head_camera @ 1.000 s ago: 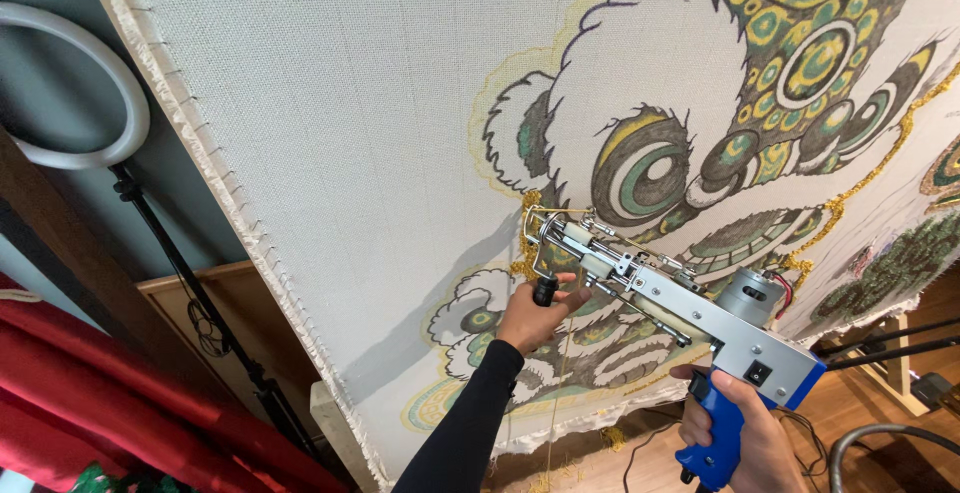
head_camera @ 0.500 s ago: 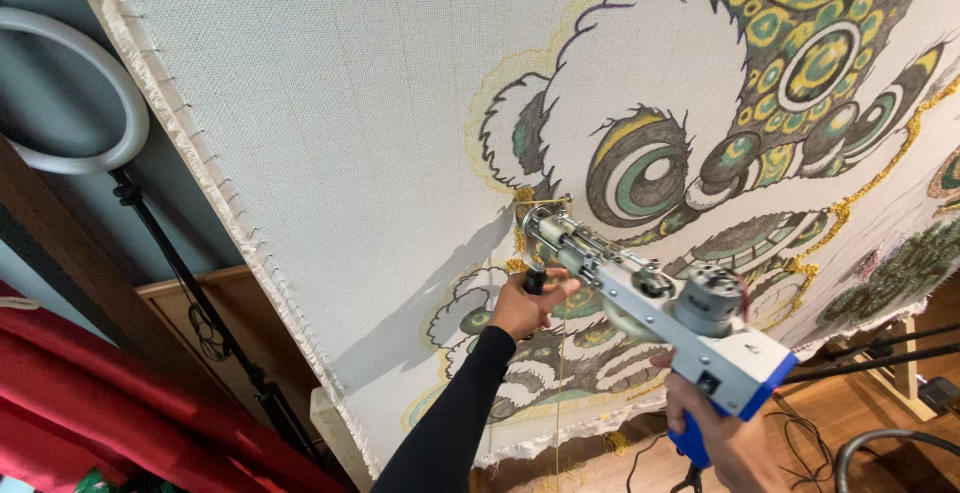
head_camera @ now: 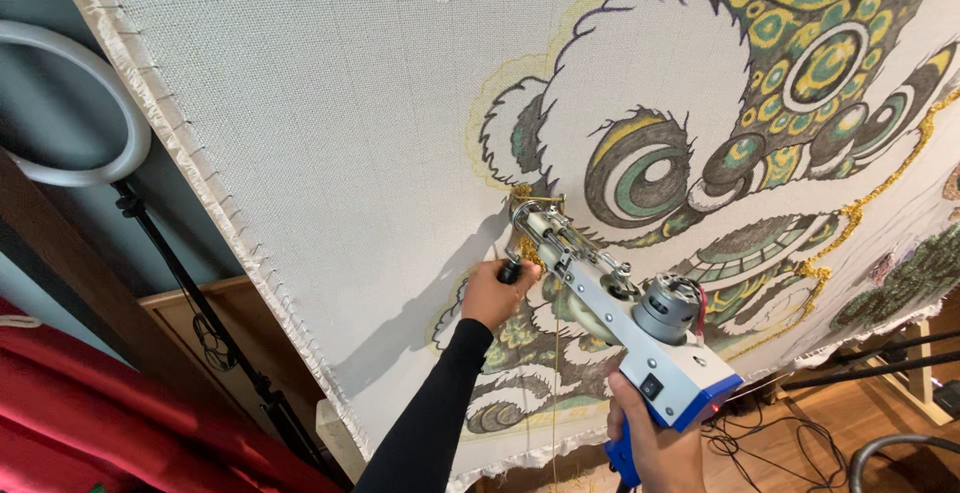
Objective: The person uses a tufting gun to apply yellow and white yarn to a large canvas with a lion design.
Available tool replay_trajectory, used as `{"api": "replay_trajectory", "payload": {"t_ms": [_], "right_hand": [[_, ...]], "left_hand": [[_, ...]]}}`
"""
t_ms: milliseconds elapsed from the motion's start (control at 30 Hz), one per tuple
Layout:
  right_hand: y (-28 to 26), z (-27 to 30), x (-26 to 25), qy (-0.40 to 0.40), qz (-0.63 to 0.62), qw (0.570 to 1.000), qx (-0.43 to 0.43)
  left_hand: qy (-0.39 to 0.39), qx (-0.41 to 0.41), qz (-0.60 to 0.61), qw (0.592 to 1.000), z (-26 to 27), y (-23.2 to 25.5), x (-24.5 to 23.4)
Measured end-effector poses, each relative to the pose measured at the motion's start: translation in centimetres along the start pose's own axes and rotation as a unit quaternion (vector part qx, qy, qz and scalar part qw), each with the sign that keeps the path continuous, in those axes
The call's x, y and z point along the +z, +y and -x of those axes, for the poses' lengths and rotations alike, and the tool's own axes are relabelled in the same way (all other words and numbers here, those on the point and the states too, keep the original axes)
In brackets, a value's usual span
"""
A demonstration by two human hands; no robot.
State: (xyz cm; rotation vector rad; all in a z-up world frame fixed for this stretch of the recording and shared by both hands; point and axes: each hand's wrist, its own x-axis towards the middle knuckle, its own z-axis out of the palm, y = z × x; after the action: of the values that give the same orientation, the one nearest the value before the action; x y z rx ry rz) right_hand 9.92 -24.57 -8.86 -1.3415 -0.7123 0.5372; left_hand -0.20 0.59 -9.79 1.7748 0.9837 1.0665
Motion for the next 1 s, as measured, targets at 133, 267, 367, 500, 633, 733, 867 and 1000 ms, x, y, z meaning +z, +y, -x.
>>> {"api": "replay_trajectory", "payload": {"t_ms": [133,267,367,500,633,733,867,1000], "right_hand": [[-2.0,-0.2,0.5,-0.010,0.080,0.968,-0.238],[-1.1,-0.3,1.1,-0.043,0.084,0.942,-0.321],[0.6,-0.2,2.0,0.009,0.056,0.998,0.010],[0.6,-0.1,1.9,0.011,-0.073,0.996,0.058],[0.0,-0.3,1.5,-0.001,0.018,0.999,0.029],[0.2,-0.4,1.5,-0.001,0.001,1.000,0.013],[1.1,-1.1,1.4,0.012,0.079,0.996,0.033],[1.8,-1.4,1.1,-0.002,0.097,0.995,0.014]], "left_hand": [[0.029,0.033,-0.093,0.995,-1.2,-0.5,-1.0],[0.059,0.101,-0.068,0.991,-1.4,-0.2,-2.5],[0.055,0.058,-0.196,0.977,-1.2,1.0,-3.5],[0.040,0.031,-0.212,0.976,-1.0,2.0,-3.9],[0.041,0.023,-0.221,0.974,-1.2,2.0,-3.6],[0.033,0.012,-0.226,0.974,-1.3,1.6,-3.3],[0.049,0.030,-0.228,0.972,-1.7,0.9,-2.8],[0.061,0.045,-0.214,0.974,-1.9,0.5,-2.5]]}}
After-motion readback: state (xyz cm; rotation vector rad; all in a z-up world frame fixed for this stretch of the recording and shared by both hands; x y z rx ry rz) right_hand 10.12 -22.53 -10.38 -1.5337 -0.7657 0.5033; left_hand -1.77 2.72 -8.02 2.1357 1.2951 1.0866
